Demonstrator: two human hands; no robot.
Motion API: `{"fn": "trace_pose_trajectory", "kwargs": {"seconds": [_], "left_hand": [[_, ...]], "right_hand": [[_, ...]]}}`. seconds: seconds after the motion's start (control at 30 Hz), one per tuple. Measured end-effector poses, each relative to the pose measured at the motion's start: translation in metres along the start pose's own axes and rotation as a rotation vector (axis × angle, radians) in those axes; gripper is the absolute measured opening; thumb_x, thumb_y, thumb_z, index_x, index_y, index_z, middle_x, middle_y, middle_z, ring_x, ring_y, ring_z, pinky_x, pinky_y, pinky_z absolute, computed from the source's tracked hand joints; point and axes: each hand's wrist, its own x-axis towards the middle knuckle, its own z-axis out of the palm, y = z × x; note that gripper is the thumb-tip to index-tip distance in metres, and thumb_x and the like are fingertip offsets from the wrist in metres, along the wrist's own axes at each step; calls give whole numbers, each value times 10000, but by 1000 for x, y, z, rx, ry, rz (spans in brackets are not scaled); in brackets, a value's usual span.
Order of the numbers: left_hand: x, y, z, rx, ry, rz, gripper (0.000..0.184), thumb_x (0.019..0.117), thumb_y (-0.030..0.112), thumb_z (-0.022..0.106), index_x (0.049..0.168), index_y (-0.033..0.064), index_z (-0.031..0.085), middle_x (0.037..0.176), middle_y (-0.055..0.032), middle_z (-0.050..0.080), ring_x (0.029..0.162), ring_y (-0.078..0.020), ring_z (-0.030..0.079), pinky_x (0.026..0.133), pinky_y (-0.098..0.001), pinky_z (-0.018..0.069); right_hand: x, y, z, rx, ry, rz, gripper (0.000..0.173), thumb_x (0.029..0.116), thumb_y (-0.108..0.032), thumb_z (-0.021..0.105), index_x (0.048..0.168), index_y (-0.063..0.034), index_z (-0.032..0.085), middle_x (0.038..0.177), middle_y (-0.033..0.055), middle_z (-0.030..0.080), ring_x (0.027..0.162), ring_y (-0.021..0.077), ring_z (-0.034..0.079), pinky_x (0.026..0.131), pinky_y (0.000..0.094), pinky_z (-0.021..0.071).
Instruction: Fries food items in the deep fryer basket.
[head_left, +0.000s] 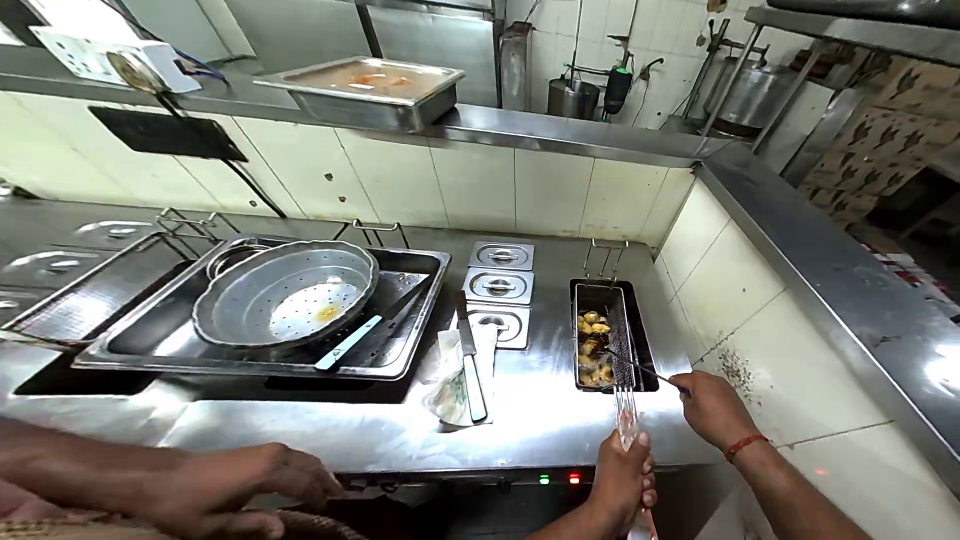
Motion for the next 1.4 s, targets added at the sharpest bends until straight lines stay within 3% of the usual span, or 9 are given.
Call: {"fn": "trace_pose_trajectory", "kwargs": {"seconds": [0.2, 0.37, 0.57, 0.93, 1.13, 1.4], "left_hand": [[1, -1, 0, 14, -2, 13, 167, 1105, 225, 475, 1122, 60, 460, 649, -9, 469, 433, -105, 461, 396, -247, 450], [1, -1, 0, 8, 0, 9, 164, 1105, 223, 476, 1126, 60, 461, 649, -11, 472, 428, -100, 457, 390, -242, 444], [1, -2, 1, 12, 1, 11, 158, 1102, 220, 485, 1121, 65, 460, 651, -14, 471, 432, -105, 462, 392, -244, 447], [4, -2, 1, 8, 1, -6, 167, 1103, 224, 480, 1131, 61, 457, 653, -14, 469, 435, -107, 464, 394, -246, 451], [3, -2, 1, 7, 18, -4, 171, 1103, 223, 482, 1130, 56, 461, 651, -12, 468, 436, -105, 463, 397, -245, 449], [6, -4, -2, 28, 2, 23, 172, 1098, 220, 491, 1118, 50, 473, 639, -22, 477, 432, -112, 465, 398, -256, 456]], "right_hand": [[-4, -4, -3, -27, -23, -24, 356, 981, -67, 520, 1270, -142, 714, 1200, 123, 696, 1144, 296, 652, 996, 497, 511], [-9, -16, -4, -5, 29, -59, 390, 1000, -72, 509, 1325, -176, 697, 1210, 100, 688, 1155, 265, 645, 1014, 450, 508], [4, -30, 6, -82, -68, -71, 380, 977, -66, 515, 1305, -144, 691, 1236, 131, 671, 1191, 297, 629, 1015, 484, 509], [-32, -34, -14, -200, 3, 43, 397, 985, -37, 487, 1326, -130, 667, 1225, 157, 647, 1113, 329, 657, 912, 486, 556], [-24, -33, -9, -163, 15, 45, 405, 998, -54, 469, 1339, -149, 666, 1219, 145, 652, 1107, 319, 661, 915, 481, 556], [-5, -31, 6, -123, -72, 9, 392, 970, -49, 496, 1320, -103, 665, 1266, 182, 640, 1171, 342, 638, 967, 505, 538]]}}
